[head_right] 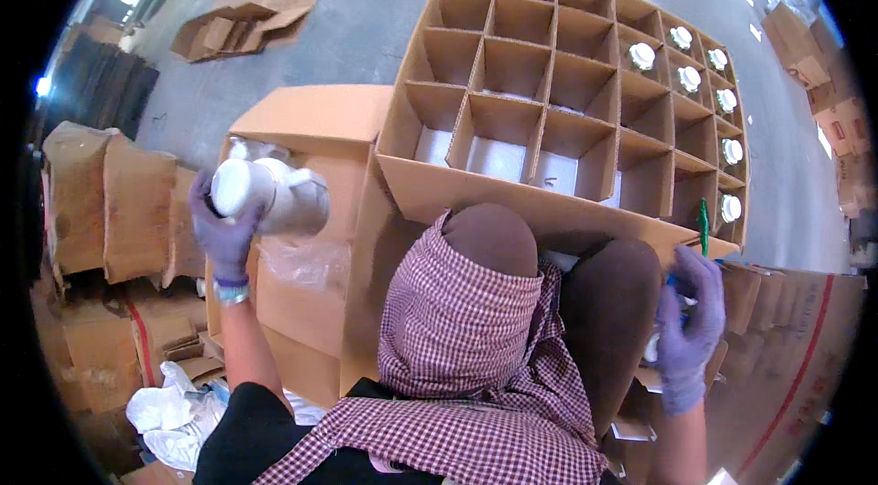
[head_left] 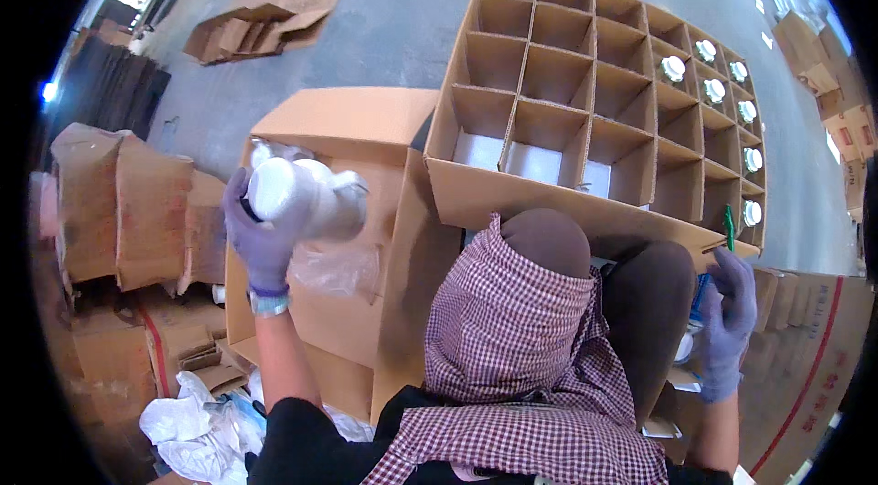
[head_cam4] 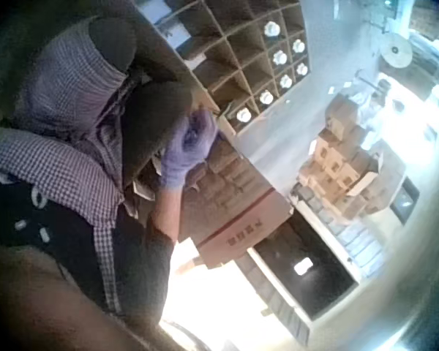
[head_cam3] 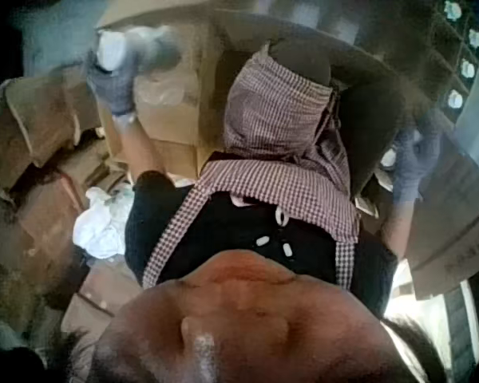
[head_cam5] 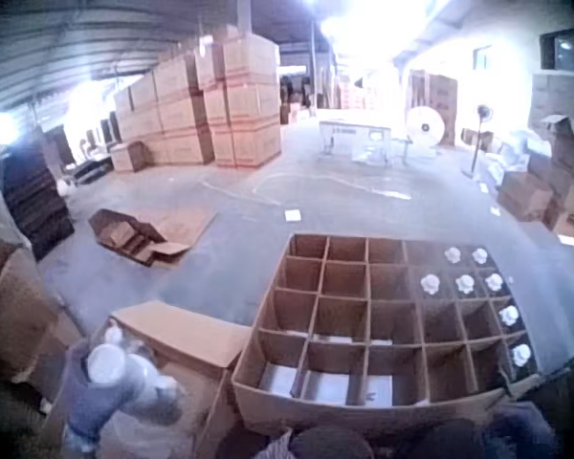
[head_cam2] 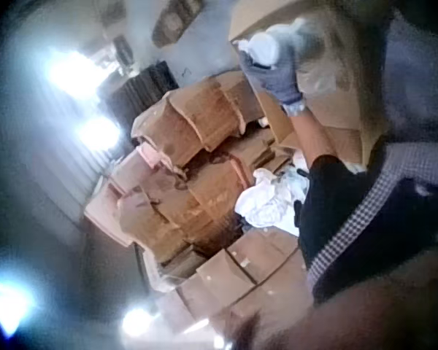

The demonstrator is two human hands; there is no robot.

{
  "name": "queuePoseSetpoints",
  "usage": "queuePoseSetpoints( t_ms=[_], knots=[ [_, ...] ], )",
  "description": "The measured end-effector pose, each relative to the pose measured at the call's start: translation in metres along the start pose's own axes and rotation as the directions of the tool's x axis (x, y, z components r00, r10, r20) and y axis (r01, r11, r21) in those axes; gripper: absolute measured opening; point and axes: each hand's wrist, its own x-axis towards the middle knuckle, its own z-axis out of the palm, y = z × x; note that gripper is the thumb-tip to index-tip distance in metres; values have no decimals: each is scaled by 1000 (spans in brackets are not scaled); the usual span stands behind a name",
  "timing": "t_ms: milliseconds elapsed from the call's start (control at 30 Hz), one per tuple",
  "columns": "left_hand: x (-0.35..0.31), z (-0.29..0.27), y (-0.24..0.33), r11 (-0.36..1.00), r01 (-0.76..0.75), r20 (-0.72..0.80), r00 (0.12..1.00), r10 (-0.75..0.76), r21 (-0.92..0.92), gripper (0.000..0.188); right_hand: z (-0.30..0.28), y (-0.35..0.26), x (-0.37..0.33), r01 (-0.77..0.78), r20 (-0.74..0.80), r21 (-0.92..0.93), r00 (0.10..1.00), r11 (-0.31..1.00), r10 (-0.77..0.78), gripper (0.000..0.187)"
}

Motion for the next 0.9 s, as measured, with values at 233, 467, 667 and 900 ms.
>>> queuePoseSetpoints(
  t_ms=[233,467,667,900],
  knots=[
    [-38,-101,271,808,-503,485,648,588,-308,81,27,-145,-44,432,140,471,824,769,-549,104],
    [-114,-69,232,868,-267,390,811,437,-419,87,11,-12,-90,-81,133,500,991,862,15,61],
    [-167,-3,205,770,204,426,899,97,-605,68,15,-5,-116,-610,515,727,788,315,337,46],
    [-88,5,195,-78,772,775,625,-87,-631,73,-6,-62,-15,764,-100,284,625,580,-774,71]
  ],
)
